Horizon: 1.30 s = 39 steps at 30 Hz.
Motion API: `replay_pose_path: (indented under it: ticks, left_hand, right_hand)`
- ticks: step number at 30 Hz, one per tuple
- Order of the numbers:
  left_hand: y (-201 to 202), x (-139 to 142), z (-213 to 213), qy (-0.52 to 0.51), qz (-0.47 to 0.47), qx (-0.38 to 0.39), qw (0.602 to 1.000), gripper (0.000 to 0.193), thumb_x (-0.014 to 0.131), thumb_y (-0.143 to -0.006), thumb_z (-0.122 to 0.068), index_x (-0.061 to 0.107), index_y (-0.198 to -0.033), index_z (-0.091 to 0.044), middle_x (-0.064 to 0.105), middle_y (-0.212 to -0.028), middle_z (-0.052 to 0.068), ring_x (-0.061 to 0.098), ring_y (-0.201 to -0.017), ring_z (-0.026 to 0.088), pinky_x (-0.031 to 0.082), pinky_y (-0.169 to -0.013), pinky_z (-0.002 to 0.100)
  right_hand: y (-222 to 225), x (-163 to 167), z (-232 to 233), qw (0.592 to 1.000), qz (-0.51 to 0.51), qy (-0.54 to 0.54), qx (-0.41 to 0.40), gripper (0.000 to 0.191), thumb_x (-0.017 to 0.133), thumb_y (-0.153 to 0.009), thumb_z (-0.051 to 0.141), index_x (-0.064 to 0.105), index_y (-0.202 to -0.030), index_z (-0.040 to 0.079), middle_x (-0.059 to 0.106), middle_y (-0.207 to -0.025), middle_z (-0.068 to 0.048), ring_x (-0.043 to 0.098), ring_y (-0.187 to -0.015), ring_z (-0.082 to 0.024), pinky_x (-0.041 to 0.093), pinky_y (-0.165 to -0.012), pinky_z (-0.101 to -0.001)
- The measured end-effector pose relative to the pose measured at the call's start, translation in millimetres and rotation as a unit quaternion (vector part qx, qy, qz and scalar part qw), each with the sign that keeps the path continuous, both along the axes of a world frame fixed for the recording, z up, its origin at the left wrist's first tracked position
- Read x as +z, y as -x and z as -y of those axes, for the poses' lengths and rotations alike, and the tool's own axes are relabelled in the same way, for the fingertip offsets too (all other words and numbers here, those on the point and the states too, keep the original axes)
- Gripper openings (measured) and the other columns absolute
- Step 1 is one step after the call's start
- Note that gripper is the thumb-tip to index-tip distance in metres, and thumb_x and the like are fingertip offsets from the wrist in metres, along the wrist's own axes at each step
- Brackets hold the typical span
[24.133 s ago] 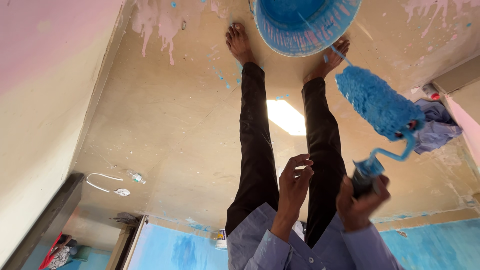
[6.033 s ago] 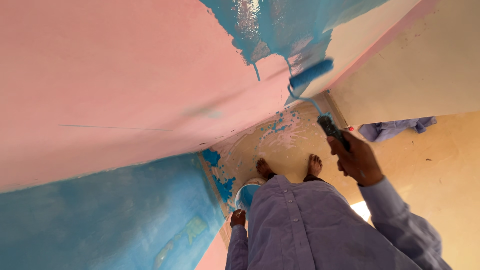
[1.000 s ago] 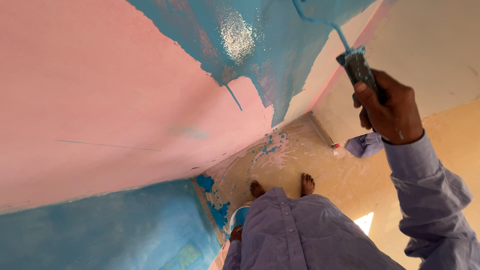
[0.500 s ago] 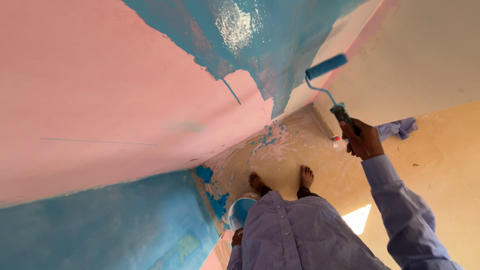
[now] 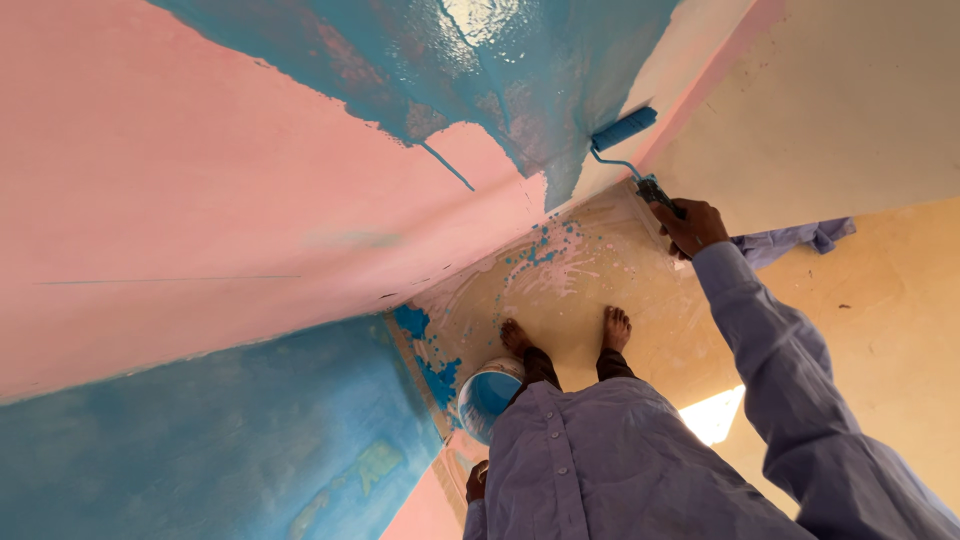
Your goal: The person paints the ceiling of a room blue using a paint roller, working the roller back and forth across the pink ceiling surface. They periodically reload the roller with blue paint from a bucket on the floor and continue rolling paint onto the ceiling.
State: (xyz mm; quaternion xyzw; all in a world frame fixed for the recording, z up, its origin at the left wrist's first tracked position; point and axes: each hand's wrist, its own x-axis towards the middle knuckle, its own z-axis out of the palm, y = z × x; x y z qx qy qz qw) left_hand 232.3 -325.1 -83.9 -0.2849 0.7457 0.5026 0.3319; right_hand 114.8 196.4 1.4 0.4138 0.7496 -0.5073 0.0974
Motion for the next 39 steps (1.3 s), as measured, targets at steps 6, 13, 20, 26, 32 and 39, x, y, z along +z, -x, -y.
replay_pose_path:
  ticks: [6, 13, 20, 26, 32, 39]
  left_hand:
    - [49, 4, -24, 0.127, -0.185, -0.174, 0.959, 0.041, 0.068, -0.094, -0.033, 0.068, -0.129, -0.011, 0.072, -0.127, 0.013, 0.069, -0.117, 0.028, 0.056, -0.096, 0.038]
    - [164, 52, -134, -0.178, -0.318, -0.227, 0.903, 0.034, 0.061, -0.101, -0.015, 0.067, -0.13, 0.002, 0.072, -0.124, 0.012, 0.067, -0.112, 0.019, 0.053, -0.096, 0.031]
    - [173, 147, -325, -0.516, -0.226, -0.352, 0.748, 0.055, 0.058, -0.11, -0.026, 0.041, -0.158, -0.005, 0.053, -0.155, 0.009, 0.053, -0.14, 0.02, 0.045, -0.114, 0.035]
    - [164, 280, -413, -0.578, -0.125, -0.339, 0.732, 0.069, 0.038, -0.112, -0.054, 0.035, -0.161, -0.006, 0.059, -0.12, 0.008, 0.062, -0.101, 0.021, 0.052, -0.1, 0.041]
    - [167, 329, -427, -0.584, -0.223, -0.273, 0.731, 0.065, 0.047, -0.113, -0.051, 0.044, -0.155, -0.002, 0.053, -0.096, 0.005, 0.051, -0.083, 0.013, 0.046, -0.076, 0.032]
    - [159, 266, -398, -0.546, -0.191, -0.24, 0.78, 0.052, 0.056, -0.107, -0.052, 0.052, -0.117, -0.001, 0.055, -0.082, 0.008, 0.054, -0.062, 0.014, 0.044, -0.053, 0.031]
  right_hand:
    - [-22, 26, -6, 0.998, -0.062, 0.004, -0.026, 0.043, 0.062, -0.102, 0.04, 0.069, -0.096, -0.002, 0.065, -0.07, -0.009, 0.06, -0.047, -0.016, 0.048, -0.042, -0.034]
    - [-48, 102, -11, 0.983, -0.172, -0.038, -0.043, 0.037, 0.062, -0.103, 0.033, 0.069, -0.105, -0.003, 0.062, -0.072, -0.006, 0.054, -0.047, -0.012, 0.042, -0.039, -0.0314]
    - [-48, 201, 1, 0.963, -0.256, -0.06, -0.053, 0.035, 0.06, -0.104, 0.032, 0.068, -0.111, -0.002, 0.063, -0.076, -0.004, 0.054, -0.047, -0.01, 0.04, -0.039, -0.0279]
    - [-39, 268, 7, 0.934, -0.336, -0.121, -0.031, 0.035, 0.057, -0.111, 0.029, 0.066, -0.107, -0.004, 0.059, -0.069, -0.005, 0.052, -0.049, -0.01, 0.039, -0.041, -0.0265]
    - [-25, 305, 13, 0.887, -0.442, -0.133, -0.015, 0.033, 0.054, -0.117, 0.028, 0.065, -0.121, -0.003, 0.057, -0.072, -0.002, 0.05, -0.053, -0.007, 0.039, -0.045, -0.0241]
    - [-39, 225, 55, 0.897, -0.415, -0.146, -0.032, 0.036, 0.051, -0.116, 0.025, 0.064, -0.139, 0.001, 0.058, -0.076, -0.003, 0.05, -0.054, -0.007, 0.041, -0.047, -0.0252]
